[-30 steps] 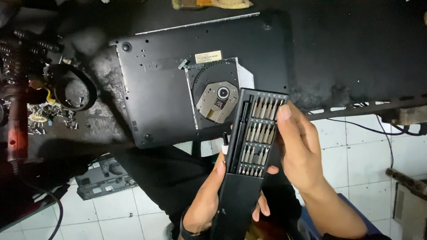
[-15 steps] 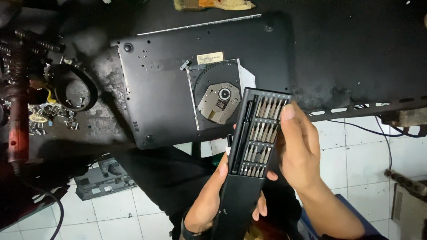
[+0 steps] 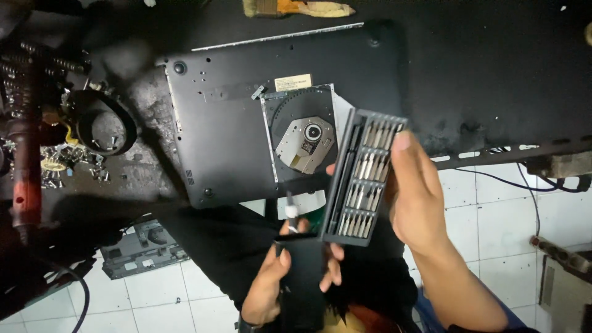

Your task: Cleaning and disassembling an optical drive from a laptop using a brush and screwdriver.

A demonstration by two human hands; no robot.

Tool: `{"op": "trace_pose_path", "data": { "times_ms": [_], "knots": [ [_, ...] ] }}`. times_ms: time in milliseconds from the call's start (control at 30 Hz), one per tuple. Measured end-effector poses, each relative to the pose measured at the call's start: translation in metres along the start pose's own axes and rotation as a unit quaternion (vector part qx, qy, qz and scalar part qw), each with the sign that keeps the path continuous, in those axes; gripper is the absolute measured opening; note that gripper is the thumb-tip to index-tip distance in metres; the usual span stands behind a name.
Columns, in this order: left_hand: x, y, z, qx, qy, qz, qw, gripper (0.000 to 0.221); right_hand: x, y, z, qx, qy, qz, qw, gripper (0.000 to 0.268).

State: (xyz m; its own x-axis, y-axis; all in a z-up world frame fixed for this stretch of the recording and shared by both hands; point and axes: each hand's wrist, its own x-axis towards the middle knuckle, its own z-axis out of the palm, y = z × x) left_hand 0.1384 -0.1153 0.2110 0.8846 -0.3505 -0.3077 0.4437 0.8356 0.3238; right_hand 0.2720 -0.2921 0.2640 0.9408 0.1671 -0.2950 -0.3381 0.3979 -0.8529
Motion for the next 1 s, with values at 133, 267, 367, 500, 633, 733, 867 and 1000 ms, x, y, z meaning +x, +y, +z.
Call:
{"op": "trace_pose_path", "data": {
  "times_ms": [133, 267, 367, 500, 633, 733, 867, 1000],
  "knots": [
    [0.000, -0.004, -0.012, 0.017, 0.042, 0.002, 0.999, 0.064, -0.013, 0.000, 0.015, -0.050, -0.067, 0.036, 0.996, 0.035],
    [-0.004, -0.026, -0.035, 0.006, 0.126, -0.002, 0.992, 0.078, -0.023, 0.008, 0.026, -0.091, -0.082, 0.052, 0.991, 0.030],
    [-0.001, -0.030, -0.035, -0.005, 0.134, -0.015, 0.991, 0.076, -0.025, 0.009, 0.033, -0.121, -0.025, 0.106, 0.987, 0.033],
    [0.019, -0.008, 0.001, -0.032, -0.021, 0.032, 0.999, 0.073, -0.027, 0.011, 0.033, -0.103, -0.037, 0.152, 0.982, 0.034],
    [0.016, -0.008, -0.002, -0.026, 0.015, 0.041, 0.999, 0.071, -0.026, 0.016, 0.029, -0.061, -0.061, 0.127, 0.988, 0.028],
    [0.011, -0.012, -0.008, -0.016, 0.072, 0.050, 0.996, 0.068, -0.032, 0.019, 0.024, -0.083, -0.056, 0.104, 0.990, 0.032],
    [0.007, -0.016, -0.024, 0.004, 0.150, 0.071, 0.986, 0.063, -0.055, 0.031, 0.001, -0.425, -0.065, -0.245, 0.869, 0.038],
    [0.009, -0.013, -0.025, 0.013, 0.168, 0.089, 0.982, 0.059, -0.071, 0.036, -0.006, -0.563, -0.136, -0.367, 0.728, 0.045]
  ]
}}
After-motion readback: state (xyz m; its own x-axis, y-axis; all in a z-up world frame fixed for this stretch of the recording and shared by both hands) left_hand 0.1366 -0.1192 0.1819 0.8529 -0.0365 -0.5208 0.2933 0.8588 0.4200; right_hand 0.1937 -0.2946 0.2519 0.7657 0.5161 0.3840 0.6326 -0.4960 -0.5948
